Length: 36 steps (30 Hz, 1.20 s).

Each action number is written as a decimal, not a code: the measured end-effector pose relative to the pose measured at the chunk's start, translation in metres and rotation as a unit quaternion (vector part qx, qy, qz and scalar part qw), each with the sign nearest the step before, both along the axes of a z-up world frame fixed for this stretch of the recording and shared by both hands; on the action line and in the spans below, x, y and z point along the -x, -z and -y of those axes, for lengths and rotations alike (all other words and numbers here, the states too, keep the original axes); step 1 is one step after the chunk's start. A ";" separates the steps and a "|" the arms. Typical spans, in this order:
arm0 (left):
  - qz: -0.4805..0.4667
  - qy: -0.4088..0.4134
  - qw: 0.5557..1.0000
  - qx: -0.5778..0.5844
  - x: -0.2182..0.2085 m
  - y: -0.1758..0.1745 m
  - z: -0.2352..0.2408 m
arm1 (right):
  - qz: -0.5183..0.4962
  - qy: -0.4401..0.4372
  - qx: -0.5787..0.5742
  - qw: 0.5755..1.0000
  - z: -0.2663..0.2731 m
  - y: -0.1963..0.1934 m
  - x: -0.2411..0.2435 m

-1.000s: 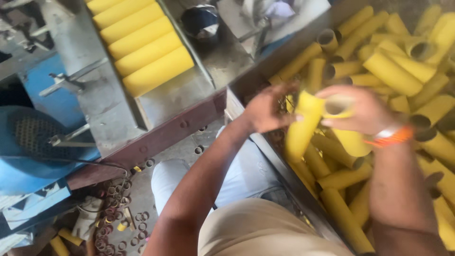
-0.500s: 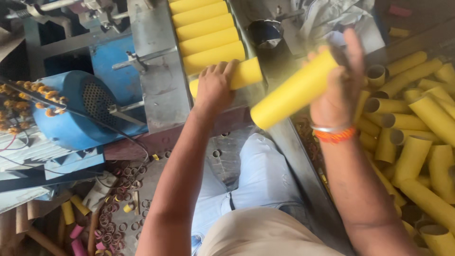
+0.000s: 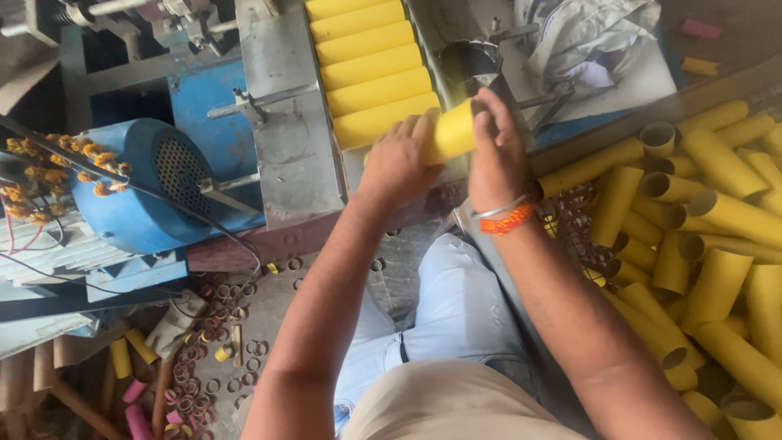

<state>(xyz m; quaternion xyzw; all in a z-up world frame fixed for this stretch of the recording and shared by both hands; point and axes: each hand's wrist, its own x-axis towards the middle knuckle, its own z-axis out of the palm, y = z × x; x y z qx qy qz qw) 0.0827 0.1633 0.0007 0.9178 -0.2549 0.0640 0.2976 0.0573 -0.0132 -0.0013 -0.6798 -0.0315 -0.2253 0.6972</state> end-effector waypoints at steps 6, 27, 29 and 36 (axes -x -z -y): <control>0.033 -0.080 0.977 -0.195 -0.006 0.034 -0.020 | -0.070 0.088 -0.129 0.985 0.120 -0.016 0.008; -0.091 0.089 0.987 -0.101 0.078 0.018 0.187 | -0.084 0.116 0.538 0.831 0.258 0.201 0.055; -0.067 0.082 0.991 -0.082 0.082 0.021 0.186 | -0.116 0.093 0.568 0.810 0.258 0.198 0.035; -0.136 0.069 0.985 -0.084 0.079 0.012 0.185 | -0.334 -0.126 0.690 0.630 0.297 0.227 -0.011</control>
